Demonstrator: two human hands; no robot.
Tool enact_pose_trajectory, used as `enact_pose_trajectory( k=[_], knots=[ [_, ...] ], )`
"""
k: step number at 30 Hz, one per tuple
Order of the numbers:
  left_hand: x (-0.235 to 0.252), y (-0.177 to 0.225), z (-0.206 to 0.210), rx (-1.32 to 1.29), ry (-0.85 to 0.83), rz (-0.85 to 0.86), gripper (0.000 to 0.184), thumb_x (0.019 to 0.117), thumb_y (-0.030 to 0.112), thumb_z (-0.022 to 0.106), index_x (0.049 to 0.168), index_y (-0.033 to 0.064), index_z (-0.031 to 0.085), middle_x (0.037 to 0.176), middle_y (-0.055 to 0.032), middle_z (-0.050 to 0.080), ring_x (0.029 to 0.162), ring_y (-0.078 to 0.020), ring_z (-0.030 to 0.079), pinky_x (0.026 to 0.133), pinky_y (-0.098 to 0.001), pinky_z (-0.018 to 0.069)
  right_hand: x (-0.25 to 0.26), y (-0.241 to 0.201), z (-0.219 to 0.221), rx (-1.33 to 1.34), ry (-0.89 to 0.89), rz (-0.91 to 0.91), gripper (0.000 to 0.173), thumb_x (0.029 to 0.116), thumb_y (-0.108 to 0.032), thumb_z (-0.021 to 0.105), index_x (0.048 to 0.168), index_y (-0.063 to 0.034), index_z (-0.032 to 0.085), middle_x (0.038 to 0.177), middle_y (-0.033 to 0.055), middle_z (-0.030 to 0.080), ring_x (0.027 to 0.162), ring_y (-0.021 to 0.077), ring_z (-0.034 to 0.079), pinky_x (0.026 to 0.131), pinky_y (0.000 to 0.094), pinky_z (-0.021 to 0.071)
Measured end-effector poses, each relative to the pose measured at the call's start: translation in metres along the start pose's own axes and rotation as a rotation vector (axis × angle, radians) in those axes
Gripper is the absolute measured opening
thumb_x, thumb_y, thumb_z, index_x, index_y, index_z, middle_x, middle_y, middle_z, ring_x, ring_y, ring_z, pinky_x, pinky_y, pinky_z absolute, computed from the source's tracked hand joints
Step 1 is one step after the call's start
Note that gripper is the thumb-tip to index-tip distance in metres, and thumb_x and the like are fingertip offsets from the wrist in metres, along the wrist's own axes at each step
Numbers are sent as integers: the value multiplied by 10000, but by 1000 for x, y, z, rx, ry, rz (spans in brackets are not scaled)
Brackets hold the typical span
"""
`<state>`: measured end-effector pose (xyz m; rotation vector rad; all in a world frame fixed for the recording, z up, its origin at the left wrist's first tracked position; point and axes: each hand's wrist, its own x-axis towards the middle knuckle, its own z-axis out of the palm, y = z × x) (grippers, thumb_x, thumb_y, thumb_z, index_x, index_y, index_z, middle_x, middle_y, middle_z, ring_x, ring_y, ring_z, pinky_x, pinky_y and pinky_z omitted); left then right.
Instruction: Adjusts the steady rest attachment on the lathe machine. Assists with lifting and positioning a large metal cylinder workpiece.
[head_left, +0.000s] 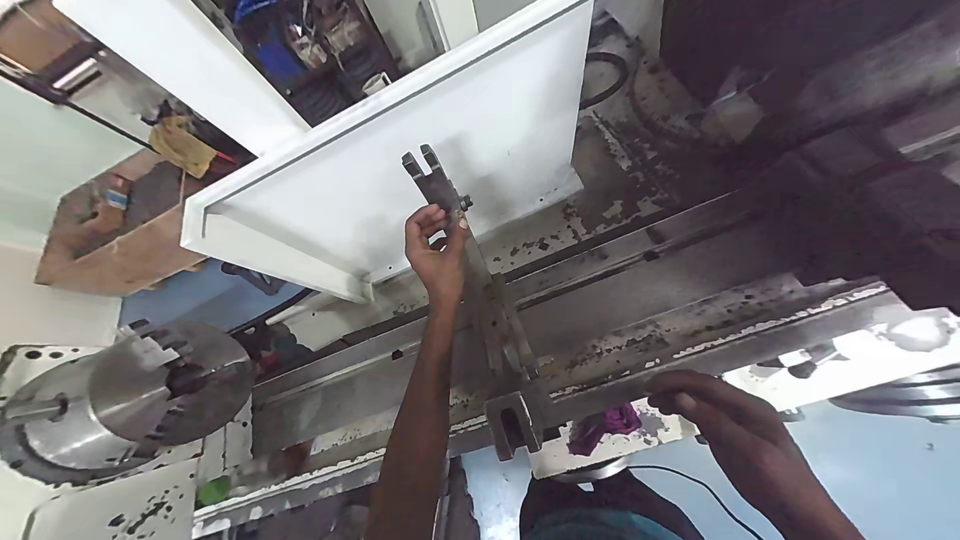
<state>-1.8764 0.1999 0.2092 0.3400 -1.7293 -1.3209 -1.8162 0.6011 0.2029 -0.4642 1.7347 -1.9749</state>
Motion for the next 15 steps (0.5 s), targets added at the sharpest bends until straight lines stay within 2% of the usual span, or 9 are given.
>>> enact_pose_trajectory(
  k=[10, 15],
  knots=[
    [-3, 1, 1, -29, 29, -47, 442, 836, -12, 772, 1224, -44, 561, 1085, -110, 665, 965, -157, 687, 776, -302, 608, -3, -1, -1, 5, 5, 0, 284, 1020, -335, 621, 1171, -134, 753, 1120, 55, 741, 949, 162, 713, 848, 308, 608],
    [-8, 2, -5, -4, 27, -69, 481, 841, 36, 782, 1251, -36, 541, 1078, -101, 655, 971, -158, 676, 791, -305, 597, -4, -2, -1, 0, 9, 0, 283, 1022, -331, 618, 1174, -132, 751, 1111, 50, 742, 939, 161, 712, 845, 309, 606]
  ],
)
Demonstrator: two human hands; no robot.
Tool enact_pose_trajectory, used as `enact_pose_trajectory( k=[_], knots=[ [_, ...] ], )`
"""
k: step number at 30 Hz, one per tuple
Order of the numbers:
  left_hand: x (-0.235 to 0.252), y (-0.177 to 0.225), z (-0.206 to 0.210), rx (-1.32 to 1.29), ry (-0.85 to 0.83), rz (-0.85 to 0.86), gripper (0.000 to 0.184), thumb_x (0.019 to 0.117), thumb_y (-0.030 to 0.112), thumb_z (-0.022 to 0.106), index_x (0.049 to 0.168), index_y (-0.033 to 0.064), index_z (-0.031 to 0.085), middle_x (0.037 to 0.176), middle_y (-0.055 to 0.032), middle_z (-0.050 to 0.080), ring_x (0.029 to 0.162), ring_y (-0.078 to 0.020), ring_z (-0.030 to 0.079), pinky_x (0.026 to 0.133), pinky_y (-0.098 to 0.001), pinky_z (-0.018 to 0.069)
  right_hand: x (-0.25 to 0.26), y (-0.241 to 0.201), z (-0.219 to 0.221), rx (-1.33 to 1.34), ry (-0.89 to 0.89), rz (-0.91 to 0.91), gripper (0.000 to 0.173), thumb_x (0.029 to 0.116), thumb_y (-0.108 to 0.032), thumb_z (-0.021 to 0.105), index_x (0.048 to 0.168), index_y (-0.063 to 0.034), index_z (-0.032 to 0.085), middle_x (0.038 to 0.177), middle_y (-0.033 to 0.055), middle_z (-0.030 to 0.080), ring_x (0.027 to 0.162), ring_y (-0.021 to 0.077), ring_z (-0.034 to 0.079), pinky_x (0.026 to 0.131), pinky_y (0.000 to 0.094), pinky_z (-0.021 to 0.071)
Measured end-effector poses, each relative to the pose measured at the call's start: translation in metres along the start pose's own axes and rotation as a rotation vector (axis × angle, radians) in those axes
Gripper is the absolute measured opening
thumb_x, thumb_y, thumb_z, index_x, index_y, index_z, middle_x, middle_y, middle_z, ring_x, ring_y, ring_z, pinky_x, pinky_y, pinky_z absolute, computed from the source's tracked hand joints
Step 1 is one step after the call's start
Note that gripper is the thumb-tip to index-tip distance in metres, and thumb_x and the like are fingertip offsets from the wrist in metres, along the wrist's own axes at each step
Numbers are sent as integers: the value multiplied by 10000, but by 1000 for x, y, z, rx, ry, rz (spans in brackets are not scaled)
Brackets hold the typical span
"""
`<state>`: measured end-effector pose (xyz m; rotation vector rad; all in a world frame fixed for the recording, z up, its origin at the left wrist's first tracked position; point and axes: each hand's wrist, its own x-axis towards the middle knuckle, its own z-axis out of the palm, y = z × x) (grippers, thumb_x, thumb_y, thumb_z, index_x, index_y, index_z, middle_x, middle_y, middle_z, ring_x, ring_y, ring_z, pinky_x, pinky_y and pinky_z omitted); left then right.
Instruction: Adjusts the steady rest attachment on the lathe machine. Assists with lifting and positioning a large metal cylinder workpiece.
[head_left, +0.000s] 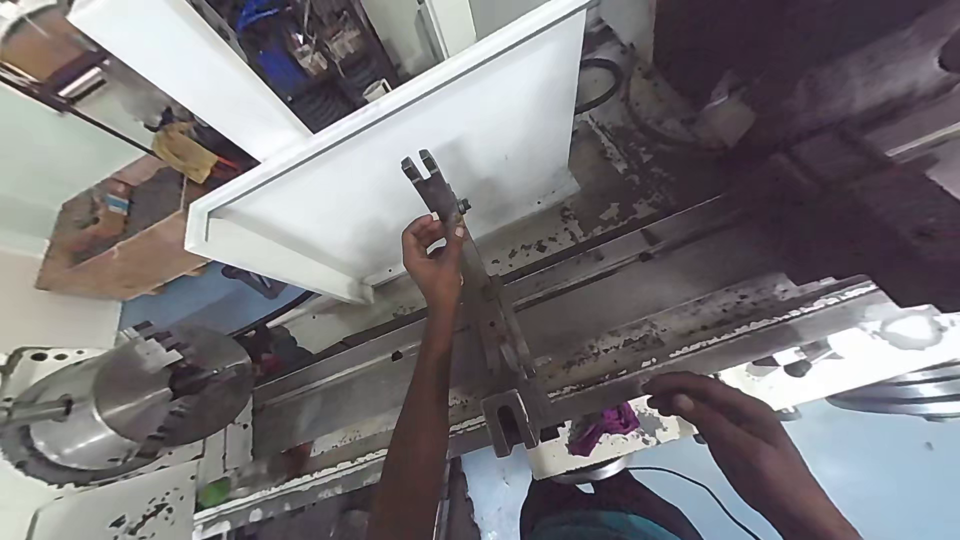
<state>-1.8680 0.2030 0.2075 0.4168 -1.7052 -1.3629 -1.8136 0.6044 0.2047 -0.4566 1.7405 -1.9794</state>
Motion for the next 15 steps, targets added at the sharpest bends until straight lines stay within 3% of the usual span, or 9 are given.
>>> enact_pose_trajectory(
  k=[15],
  knots=[
    [3, 2, 6, -8, 21, -27, 450, 852, 22, 762, 1241, -37, 545, 1070, -104, 657, 950, -154, 675, 800, -305, 595, -2, 2, 1, -5, -7, -7, 288, 1020, -342, 618, 1183, -143, 748, 1124, 47, 740, 952, 159, 711, 840, 306, 607]
  ],
)
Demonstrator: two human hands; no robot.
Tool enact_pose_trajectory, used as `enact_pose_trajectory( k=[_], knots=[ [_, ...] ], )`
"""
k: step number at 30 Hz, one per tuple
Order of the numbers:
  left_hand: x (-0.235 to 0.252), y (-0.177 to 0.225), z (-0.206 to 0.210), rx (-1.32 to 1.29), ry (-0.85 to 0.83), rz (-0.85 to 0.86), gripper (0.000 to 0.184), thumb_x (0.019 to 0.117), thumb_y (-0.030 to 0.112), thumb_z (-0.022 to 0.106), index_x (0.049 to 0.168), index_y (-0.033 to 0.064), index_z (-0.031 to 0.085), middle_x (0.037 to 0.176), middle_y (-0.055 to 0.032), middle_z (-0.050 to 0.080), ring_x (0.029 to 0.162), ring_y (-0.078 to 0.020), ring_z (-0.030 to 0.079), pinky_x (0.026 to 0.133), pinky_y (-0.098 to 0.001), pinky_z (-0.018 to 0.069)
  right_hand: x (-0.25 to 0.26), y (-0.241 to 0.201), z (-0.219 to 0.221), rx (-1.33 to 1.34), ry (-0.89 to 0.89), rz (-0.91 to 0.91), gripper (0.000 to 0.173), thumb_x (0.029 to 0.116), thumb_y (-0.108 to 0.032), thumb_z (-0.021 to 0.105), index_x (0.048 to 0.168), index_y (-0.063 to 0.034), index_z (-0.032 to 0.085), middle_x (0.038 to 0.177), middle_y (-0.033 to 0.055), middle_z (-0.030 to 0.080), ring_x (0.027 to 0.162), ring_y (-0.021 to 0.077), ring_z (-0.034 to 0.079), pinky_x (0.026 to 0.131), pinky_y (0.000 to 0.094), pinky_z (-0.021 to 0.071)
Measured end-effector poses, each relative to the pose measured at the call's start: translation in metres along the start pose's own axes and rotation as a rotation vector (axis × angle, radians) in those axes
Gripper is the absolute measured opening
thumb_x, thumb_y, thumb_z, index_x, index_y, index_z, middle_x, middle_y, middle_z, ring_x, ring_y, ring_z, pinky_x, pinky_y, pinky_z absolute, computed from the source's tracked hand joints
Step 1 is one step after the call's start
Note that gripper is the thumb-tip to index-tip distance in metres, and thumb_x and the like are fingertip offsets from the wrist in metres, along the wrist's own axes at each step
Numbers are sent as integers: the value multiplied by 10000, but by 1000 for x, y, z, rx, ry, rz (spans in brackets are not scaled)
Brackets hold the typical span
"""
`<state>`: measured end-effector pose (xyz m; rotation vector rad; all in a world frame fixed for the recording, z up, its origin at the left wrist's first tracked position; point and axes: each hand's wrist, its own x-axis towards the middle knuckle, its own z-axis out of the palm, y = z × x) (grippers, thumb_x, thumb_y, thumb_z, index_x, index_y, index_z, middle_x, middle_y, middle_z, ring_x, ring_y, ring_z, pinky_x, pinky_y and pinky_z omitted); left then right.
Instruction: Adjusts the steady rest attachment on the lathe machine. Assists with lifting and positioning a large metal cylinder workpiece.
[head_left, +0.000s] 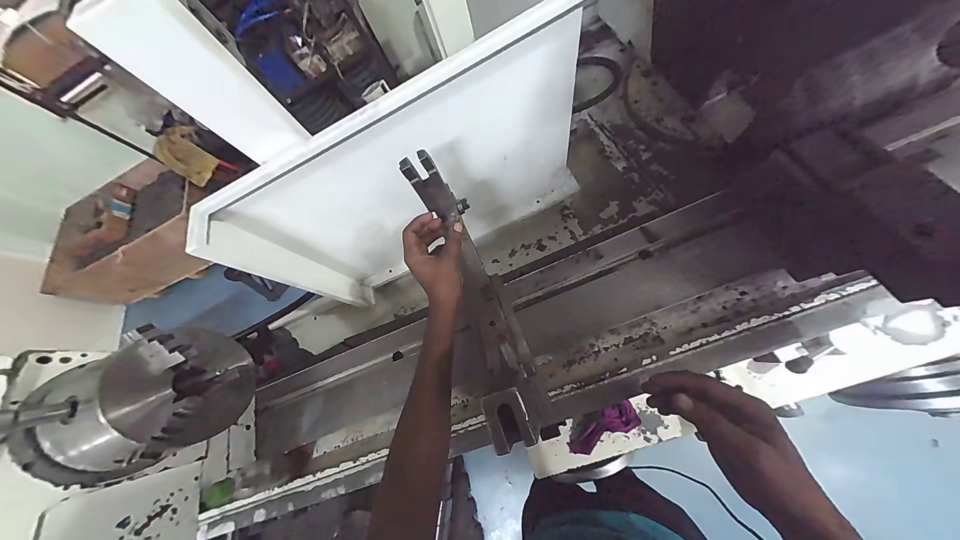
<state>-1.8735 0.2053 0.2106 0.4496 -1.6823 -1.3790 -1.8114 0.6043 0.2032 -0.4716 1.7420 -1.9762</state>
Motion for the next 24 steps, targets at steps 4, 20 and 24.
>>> enact_pose_trajectory(
  k=[4, 20, 24],
  knots=[
    [1, -2, 2, 6, 29, 36, 445, 831, 13, 771, 1221, -29, 560, 1056, -99, 657, 934, -150, 671, 770, -297, 588, 0, 1, 0, 13, 6, 10, 291, 1021, -338, 613, 1177, -133, 748, 1124, 55, 738, 957, 171, 712, 850, 310, 606],
    [-5, 0, 4, 33, 42, 58, 506, 851, 36, 776, 1272, -42, 507, 1071, -112, 646, 957, -159, 671, 778, -301, 591, -2, -3, 0, 23, 8, 3, 284, 1017, -322, 618, 1182, -130, 744, 1124, 54, 738, 946, 171, 712, 842, 313, 608],
    [-15, 8, -7, 38, 33, 125, 622, 846, 24, 776, 1352, -42, 422, 1129, -113, 612, 991, -167, 656, 786, -303, 590, -6, -2, 1, 38, 11, 4, 274, 1012, -324, 632, 1171, -136, 751, 1130, 56, 738, 945, 170, 713, 848, 312, 607]
  ],
)
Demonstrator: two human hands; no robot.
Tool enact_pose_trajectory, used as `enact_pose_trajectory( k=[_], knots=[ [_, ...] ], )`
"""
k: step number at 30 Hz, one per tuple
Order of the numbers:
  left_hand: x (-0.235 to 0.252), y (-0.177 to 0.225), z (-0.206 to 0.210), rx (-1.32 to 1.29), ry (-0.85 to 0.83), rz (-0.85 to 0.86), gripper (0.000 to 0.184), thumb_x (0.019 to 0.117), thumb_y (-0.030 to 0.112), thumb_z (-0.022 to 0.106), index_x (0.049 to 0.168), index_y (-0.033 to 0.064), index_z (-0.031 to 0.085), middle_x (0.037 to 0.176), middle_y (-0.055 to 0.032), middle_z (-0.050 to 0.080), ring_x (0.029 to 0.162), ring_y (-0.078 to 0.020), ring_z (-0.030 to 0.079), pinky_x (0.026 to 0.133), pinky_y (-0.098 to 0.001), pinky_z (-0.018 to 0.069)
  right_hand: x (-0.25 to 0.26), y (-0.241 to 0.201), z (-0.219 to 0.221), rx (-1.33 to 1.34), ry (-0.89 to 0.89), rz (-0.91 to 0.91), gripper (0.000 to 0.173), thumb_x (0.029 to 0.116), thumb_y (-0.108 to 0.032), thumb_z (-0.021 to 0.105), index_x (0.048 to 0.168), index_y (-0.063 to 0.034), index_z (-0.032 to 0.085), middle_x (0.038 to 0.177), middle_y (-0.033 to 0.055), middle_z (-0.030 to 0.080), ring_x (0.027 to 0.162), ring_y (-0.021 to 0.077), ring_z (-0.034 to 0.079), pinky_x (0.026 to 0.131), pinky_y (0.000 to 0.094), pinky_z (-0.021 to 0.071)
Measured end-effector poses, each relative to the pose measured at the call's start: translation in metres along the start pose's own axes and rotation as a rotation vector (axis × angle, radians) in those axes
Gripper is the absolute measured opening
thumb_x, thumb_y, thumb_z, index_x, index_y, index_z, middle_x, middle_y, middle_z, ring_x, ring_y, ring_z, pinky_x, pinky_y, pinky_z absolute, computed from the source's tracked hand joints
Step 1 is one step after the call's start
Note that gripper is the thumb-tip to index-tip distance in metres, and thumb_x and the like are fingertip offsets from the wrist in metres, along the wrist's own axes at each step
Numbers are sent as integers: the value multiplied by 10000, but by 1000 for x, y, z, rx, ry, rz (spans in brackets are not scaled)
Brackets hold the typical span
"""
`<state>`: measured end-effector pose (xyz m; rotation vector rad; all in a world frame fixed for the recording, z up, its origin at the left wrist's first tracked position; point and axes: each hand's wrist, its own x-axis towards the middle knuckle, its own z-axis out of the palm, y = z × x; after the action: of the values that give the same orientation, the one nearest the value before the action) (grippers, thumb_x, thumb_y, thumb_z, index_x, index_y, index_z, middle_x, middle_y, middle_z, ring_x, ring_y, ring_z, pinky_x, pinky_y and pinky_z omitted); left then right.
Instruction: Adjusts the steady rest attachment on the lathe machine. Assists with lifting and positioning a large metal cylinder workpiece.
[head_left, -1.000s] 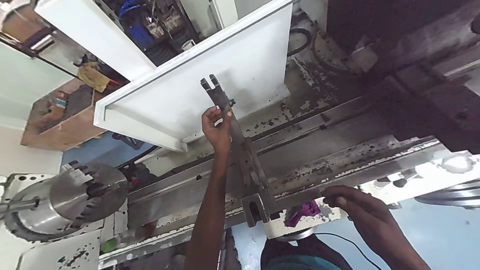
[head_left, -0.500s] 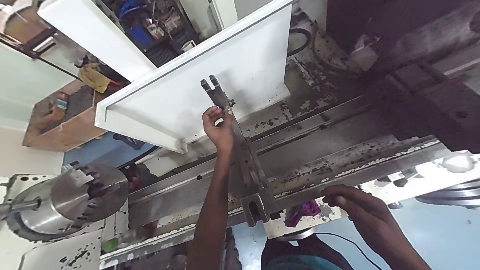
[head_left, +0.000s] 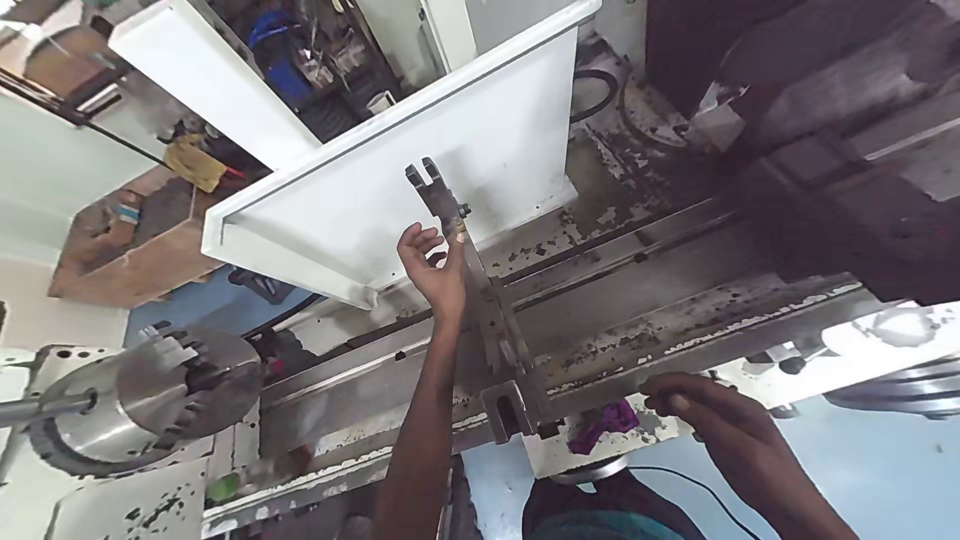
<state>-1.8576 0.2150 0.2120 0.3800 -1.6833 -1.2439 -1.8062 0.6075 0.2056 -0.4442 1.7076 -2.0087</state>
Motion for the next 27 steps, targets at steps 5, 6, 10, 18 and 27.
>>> enact_pose_trajectory(
  k=[5, 6, 10, 18, 27],
  knots=[
    [-20, 34, -37, 60, 40, -21, 448, 943, 85, 701, 1331, 24, 487, 1184, -42, 619, 1062, -117, 639, 871, -301, 571, -12, 9, -1, -136, 1, 36, 277, 998, -306, 635, 1158, -110, 747, 1097, 36, 753, 956, 158, 720, 837, 298, 609],
    [-25, 39, -44, 47, 83, -29, 421, 950, 69, 680, 1323, 16, 491, 1170, -37, 625, 1053, -113, 639, 881, -305, 567, -15, 13, -2, -177, -12, 51, 273, 988, -306, 644, 1149, -109, 743, 1086, 20, 753, 942, 137, 716, 822, 284, 606],
    [-56, 57, -68, 22, 140, 38, 403, 954, 20, 619, 1328, -4, 469, 1124, -32, 641, 1005, -109, 642, 881, -302, 562, -26, 38, -6, -577, -217, 124, 298, 962, -354, 643, 1130, -138, 759, 1079, 29, 726, 914, 129, 698, 795, 338, 598],
    [-102, 100, -88, -14, 168, 151, 234, 974, 57, 619, 1204, 44, 577, 1072, 10, 663, 943, -91, 671, 818, -281, 596, -25, 84, 24, -1051, -518, 521, 436, 1009, -320, 624, 1384, -98, 631, 1317, 213, 652, 1181, 414, 639, 1023, 624, 473],
    [-188, 153, -103, -62, 254, 200, 178, 1042, 156, 571, 1211, 108, 600, 1021, 23, 690, 873, -118, 693, 777, -300, 614, -39, 153, 19, -1302, -422, 129, 349, 1004, -136, 544, 1321, -155, 689, 1345, 153, 665, 1239, 399, 626, 1007, 613, 507]
  ],
)
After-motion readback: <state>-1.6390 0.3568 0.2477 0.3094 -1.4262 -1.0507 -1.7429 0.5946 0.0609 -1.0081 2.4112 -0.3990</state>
